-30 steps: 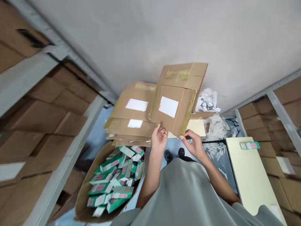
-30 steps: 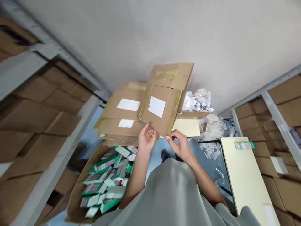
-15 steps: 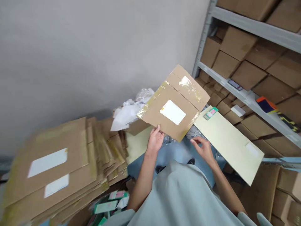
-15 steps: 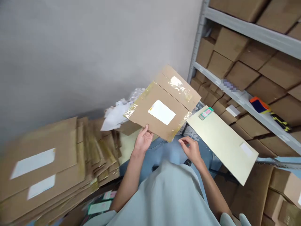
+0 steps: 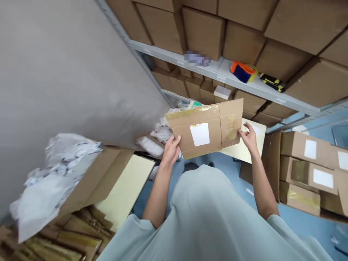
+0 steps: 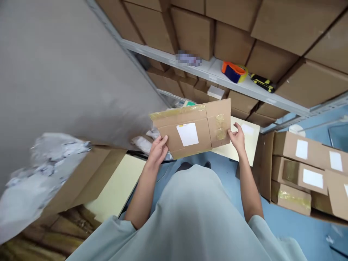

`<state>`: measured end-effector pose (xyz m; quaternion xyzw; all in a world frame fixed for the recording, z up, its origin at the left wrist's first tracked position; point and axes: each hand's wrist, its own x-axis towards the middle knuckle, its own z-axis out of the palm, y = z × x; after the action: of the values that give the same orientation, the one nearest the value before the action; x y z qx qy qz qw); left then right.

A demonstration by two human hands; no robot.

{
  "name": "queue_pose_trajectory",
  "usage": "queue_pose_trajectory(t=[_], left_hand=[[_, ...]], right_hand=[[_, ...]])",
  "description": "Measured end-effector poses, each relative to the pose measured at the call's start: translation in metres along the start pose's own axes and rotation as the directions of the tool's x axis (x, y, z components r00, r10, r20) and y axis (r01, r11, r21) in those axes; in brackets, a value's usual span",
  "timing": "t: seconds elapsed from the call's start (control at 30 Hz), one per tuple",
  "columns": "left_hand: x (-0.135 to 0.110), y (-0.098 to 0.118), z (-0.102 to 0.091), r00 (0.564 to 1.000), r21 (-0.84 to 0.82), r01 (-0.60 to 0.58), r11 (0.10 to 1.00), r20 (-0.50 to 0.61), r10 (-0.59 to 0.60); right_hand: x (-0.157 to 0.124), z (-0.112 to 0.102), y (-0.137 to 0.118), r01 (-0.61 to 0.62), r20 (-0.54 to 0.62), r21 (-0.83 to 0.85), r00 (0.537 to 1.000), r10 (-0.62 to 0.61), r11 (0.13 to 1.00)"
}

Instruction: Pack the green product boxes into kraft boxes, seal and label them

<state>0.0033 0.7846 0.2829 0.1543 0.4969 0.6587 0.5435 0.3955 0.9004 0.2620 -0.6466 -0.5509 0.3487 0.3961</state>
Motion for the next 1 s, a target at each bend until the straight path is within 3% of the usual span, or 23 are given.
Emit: queue_pose_trajectory(t=[0.13, 0.27, 0.37, 0.5, 0.6, 0.73, 0.9, 1.0], left_hand=[[0.044, -0.017, 0.038, 0.988, 0.076, 0.074, 0.994, 0.130, -0.084], [0.093, -0.033, 0.070, 0.984, 0.188, -0.060, 0.980, 0.174, 0.027], [0.129, -0.045, 0.089, 0.980, 0.318, -0.132, 0.939, 0.186, 0.075], [0.164, -0.062, 0.108, 0.983, 0.308, -0.039, 0.951, 0.181, -0.018], [0.178, -0.073, 0.116, 0.970, 0.265, 0.072, 0.962, 0.205, -0.129], [0.184, -0.073, 0.119, 0.926, 0.322, 0.146, 0.935, 0.289, -0.244], [0.185, -0.046, 0.119, 0.917, 0.438, 0.003, 0.899, 0.358, -0.177], [0.187, -0.028, 0.127, 0.910, 0.474, -0.135, 0.870, 0.406, -0.080]], right_hand=[[0.016, -0.016, 0.028, -0.113, -0.025, 0.074, 0.993, 0.115, 0.991], [0.013, -0.022, 0.040, -0.201, -0.096, 0.064, 0.974, 0.207, 0.977], [0.001, -0.015, 0.045, -0.250, -0.162, 0.014, 0.955, 0.249, 0.968], [-0.013, 0.007, 0.046, -0.342, -0.248, -0.080, 0.916, 0.314, 0.936], [-0.015, 0.028, 0.044, -0.383, -0.261, -0.077, 0.899, 0.352, 0.921], [-0.016, 0.048, 0.034, -0.342, -0.266, -0.015, 0.907, 0.326, 0.940], [-0.038, 0.048, -0.005, -0.377, -0.359, 0.102, 0.849, 0.388, 0.920], [-0.055, 0.049, -0.037, -0.457, -0.392, 0.026, 0.814, 0.429, 0.889]])
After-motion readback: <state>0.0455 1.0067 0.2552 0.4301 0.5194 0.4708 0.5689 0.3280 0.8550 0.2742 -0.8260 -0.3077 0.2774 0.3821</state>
